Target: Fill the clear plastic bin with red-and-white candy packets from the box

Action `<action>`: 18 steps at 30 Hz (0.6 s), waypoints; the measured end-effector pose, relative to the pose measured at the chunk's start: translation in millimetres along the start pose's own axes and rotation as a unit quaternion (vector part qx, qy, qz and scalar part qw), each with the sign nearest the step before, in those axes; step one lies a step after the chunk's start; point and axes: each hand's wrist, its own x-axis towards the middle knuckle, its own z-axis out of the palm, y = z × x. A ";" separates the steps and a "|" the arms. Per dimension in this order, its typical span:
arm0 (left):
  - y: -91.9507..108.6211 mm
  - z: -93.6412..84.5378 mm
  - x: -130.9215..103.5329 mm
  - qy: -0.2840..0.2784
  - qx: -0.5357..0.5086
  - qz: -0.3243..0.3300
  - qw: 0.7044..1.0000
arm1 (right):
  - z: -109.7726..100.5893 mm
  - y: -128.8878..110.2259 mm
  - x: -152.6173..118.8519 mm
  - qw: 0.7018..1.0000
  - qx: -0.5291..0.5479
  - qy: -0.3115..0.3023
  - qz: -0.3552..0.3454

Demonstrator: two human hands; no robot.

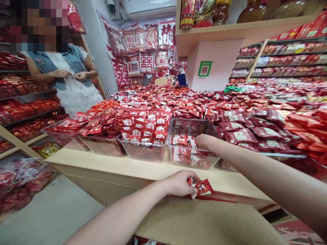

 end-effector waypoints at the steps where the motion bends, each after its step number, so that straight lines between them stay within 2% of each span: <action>1: -0.3 -0.2 0.0 -0.001 0.004 0.000 1.000 | -2.5 -0.3 -3.9 1.000 0.003 -0.002 0.010; 4: -1.6 -0.6 0.4 -0.003 0.014 0.004 1.000 | -11.2 0.1 -16.0 0.998 0.062 -0.024 0.019; 7: -4.3 -0.2 2.2 -0.012 0.004 0.010 1.000 | -15.7 0.4 -23.2 0.987 0.138 -0.077 -0.036; 10: -7.8 0.4 4.6 -0.010 0.005 0.010 1.000 | -16.2 -3.4 -24.7 0.981 0.120 -0.137 -0.073; 12: -9.0 0.3 5.3 -0.007 0.012 0.011 1.000 | -17.0 -7.7 -25.1 0.985 0.095 -0.131 -0.058; 15: -8.5 -0.7 4.7 -0.008 0.018 0.014 1.000 | -19.4 -13.1 -26.7 0.993 0.085 -0.081 -0.011; 18: -6.9 -1.8 3.6 -0.013 0.020 0.013 1.000 | -21.2 -15.3 -28.6 0.993 0.090 -0.074 0.011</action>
